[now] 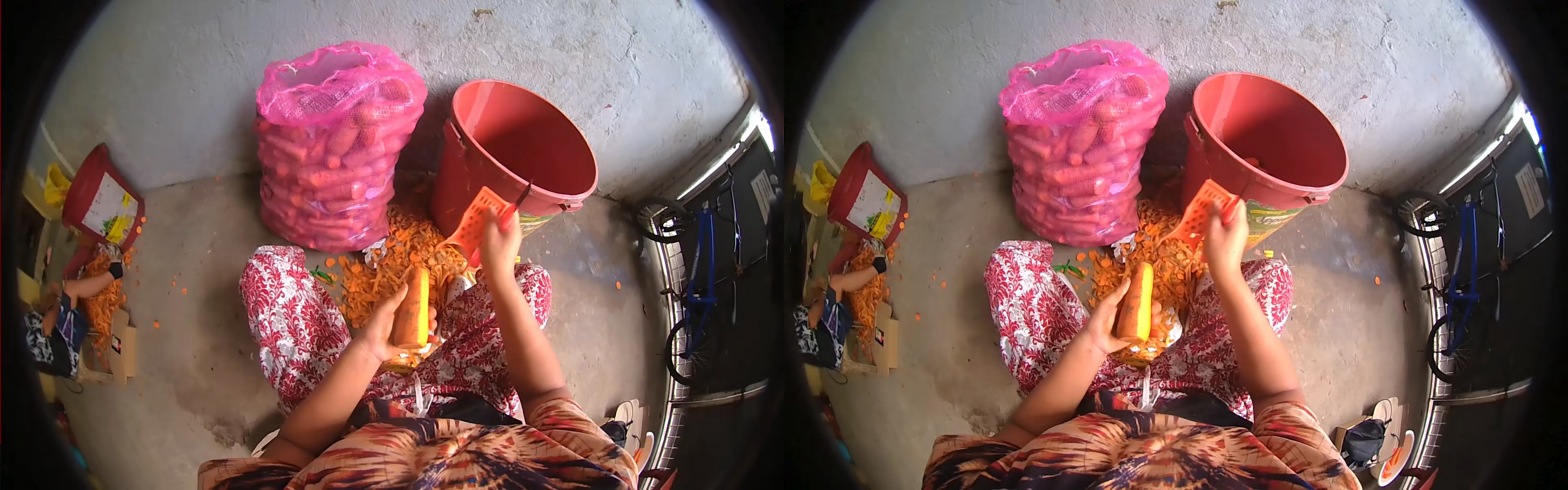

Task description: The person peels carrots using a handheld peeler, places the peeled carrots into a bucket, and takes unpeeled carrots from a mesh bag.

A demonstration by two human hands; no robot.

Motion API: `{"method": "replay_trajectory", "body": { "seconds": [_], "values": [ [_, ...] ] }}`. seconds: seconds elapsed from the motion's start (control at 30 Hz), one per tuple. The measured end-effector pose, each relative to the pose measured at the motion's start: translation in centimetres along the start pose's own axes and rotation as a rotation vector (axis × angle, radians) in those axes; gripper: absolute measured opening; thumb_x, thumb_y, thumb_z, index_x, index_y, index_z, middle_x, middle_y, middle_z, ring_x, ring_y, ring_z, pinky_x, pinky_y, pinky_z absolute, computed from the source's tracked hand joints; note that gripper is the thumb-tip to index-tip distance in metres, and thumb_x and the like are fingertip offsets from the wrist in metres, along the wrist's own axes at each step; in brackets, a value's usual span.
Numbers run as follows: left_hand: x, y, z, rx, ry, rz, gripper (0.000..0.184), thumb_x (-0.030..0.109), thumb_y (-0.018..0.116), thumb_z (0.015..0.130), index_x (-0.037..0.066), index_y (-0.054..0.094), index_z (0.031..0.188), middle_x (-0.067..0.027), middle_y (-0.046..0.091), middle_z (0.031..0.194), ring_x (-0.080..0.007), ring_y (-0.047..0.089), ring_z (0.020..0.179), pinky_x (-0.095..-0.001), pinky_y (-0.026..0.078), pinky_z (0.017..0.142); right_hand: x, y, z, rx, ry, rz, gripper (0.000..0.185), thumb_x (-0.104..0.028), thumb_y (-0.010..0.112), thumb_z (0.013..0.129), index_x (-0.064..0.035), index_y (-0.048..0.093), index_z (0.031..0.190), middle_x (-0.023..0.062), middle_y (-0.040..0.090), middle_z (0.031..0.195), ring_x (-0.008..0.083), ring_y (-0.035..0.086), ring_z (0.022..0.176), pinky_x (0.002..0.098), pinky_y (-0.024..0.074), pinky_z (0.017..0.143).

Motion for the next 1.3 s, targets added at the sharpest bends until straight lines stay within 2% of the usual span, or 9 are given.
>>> {"method": "replay_trajectory", "body": {
  "seconds": [0.23, 0.37, 0.57, 0.63, 0.8, 0.93, 1.1, 1.23, 1.3],
  "values": [
    [2.5, -0.8, 1.4, 0.008, 0.123, -0.096, 0.038, 0.039, 0.038, 0.086, 0.009, 0.049, 0.106, -0.0107, 0.060, 0.085, -0.0221, 0.059, 0.077, -0.0386, 0.050, 0.063, -1.9, 4.3, -6.8, -0.353, 0.007, -0.016, 0.011, -0.007, 0.052, 0.081, -0.0015, 0.048, 0.090, 0.0042, 0.053, 0.068, 0.0100, 0.049, 0.062, 0.0255, 0.0417, 0.056],
    [2.4, -1.7, 1.0, 0.272, 0.181, -0.109, 0.040, 0.038, 0.033, 0.088, 0.006, 0.049, 0.107, -0.0088, 0.060, 0.085, -0.0213, 0.060, 0.070, -0.0346, 0.051, 0.059, -0.7, 4.7, -7.5, -0.352, -0.016, -0.128, 0.011, -0.008, 0.053, 0.080, -0.0008, 0.049, 0.088, 0.0103, 0.054, 0.070, 0.0146, 0.051, 0.063, 0.0289, 0.0422, 0.058],
    [0.6, 0.6, -0.1, -0.047, 0.028, 0.179, 0.044, 0.042, 0.031, 0.088, 0.004, 0.048, 0.101, -0.0103, 0.058, 0.078, -0.0213, 0.058, 0.067, -0.0345, 0.049, 0.055, 3.3, 0.3, -0.8, 0.028, -0.011, -0.046, 0.017, 0.001, 0.049, 0.076, -0.0050, 0.035, 0.068, 0.0039, 0.036, 0.058, 0.0118, 0.033, 0.055, 0.0288, 0.0354, 0.050],
    [0.0, 0.7, -0.7, 0.011, 0.010, 0.178, 0.045, 0.045, 0.034, 0.086, 0.004, 0.047, 0.099, -0.0112, 0.057, 0.077, -0.0220, 0.058, 0.068, -0.0365, 0.048, 0.058, 3.5, -1.9, 1.9, 0.124, -0.021, -0.275, 0.006, -0.004, 0.050, 0.080, -0.0036, 0.044, 0.078, 0.0028, 0.046, 0.061, 0.0105, 0.040, 0.054, 0.0257, 0.0378, 0.050],
    [1.0, -0.7, 0.2, 0.016, -0.007, -0.087, 0.042, 0.042, 0.039, 0.084, 0.006, 0.048, 0.104, -0.0123, 0.056, 0.089, -0.0259, 0.056, 0.074, -0.0412, 0.048, 0.064, 1.9, 0.9, -1.3, -0.102, 0.093, 0.183, 0.009, -0.005, 0.049, 0.082, -0.0038, 0.049, 0.091, -0.0014, 0.051, 0.073, 0.0037, 0.044, 0.060, 0.0186, 0.0379, 0.052],
    [2.2, 0.4, 0.9, -0.093, 0.042, -0.098, 0.036, 0.036, 0.039, 0.086, 0.007, 0.049, 0.103, -0.0103, 0.058, 0.084, -0.0241, 0.058, 0.072, -0.0373, 0.050, 0.059, 0.2, 3.8, -5.9, -0.262, 0.085, 0.193, 0.010, -0.005, 0.050, 0.081, -0.0031, 0.048, 0.091, -0.0010, 0.051, 0.074, 0.0063, 0.046, 0.063, 0.0212, 0.0400, 0.057],
    [2.1, -1.4, 1.3, 0.143, 0.128, -0.067, 0.040, 0.040, 0.034, 0.087, 0.005, 0.050, 0.100, -0.0072, 0.059, 0.082, -0.0190, 0.059, 0.067, -0.0323, 0.049, 0.054, -2.1, 4.8, -8.2, -0.365, -0.071, -0.095, 0.008, -0.008, 0.050, 0.083, -0.0015, 0.050, 0.088, 0.0011, 0.051, 0.073, 0.0085, 0.046, 0.067, 0.0233, 0.0401, 0.062],
    [1.2, -0.1, 0.8, -0.025, 0.027, 0.032, 0.040, 0.044, 0.038, 0.085, 0.008, 0.051, 0.098, -0.0077, 0.058, 0.080, -0.0204, 0.058, 0.063, -0.0332, 0.049, 0.053, 0.6, 2.0, -3.3, -0.058, -0.183, -0.110, 0.024, 0.000, 0.052, 0.077, -0.0050, 0.031, 0.066, 0.0067, 0.034, 0.054, 0.0128, 0.031, 0.052, 0.0287, 0.0347, 0.048],
    [0.3, 0.8, 0.0, -0.022, -0.027, 0.018, 0.040, 0.046, 0.039, 0.084, 0.010, 0.051, 0.096, -0.0081, 0.058, 0.078, -0.0217, 0.058, 0.061, -0.0345, 0.048, 0.052, 4.0, -1.9, 1.2, 0.188, -0.164, -0.283, 0.020, -0.003, 0.050, 0.079, -0.0042, 0.034, 0.068, 0.0051, 0.041, 0.059, 0.0125, 0.035, 0.053, 0.0276, 0.0357, 0.050]
  ]
}}
Point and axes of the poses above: each hand's wrist, its own z-axis towards the middle knuckle, its own y-axis out of the palm, x = y × z, the point moved 9 cm from there along z, towards the middle knuckle
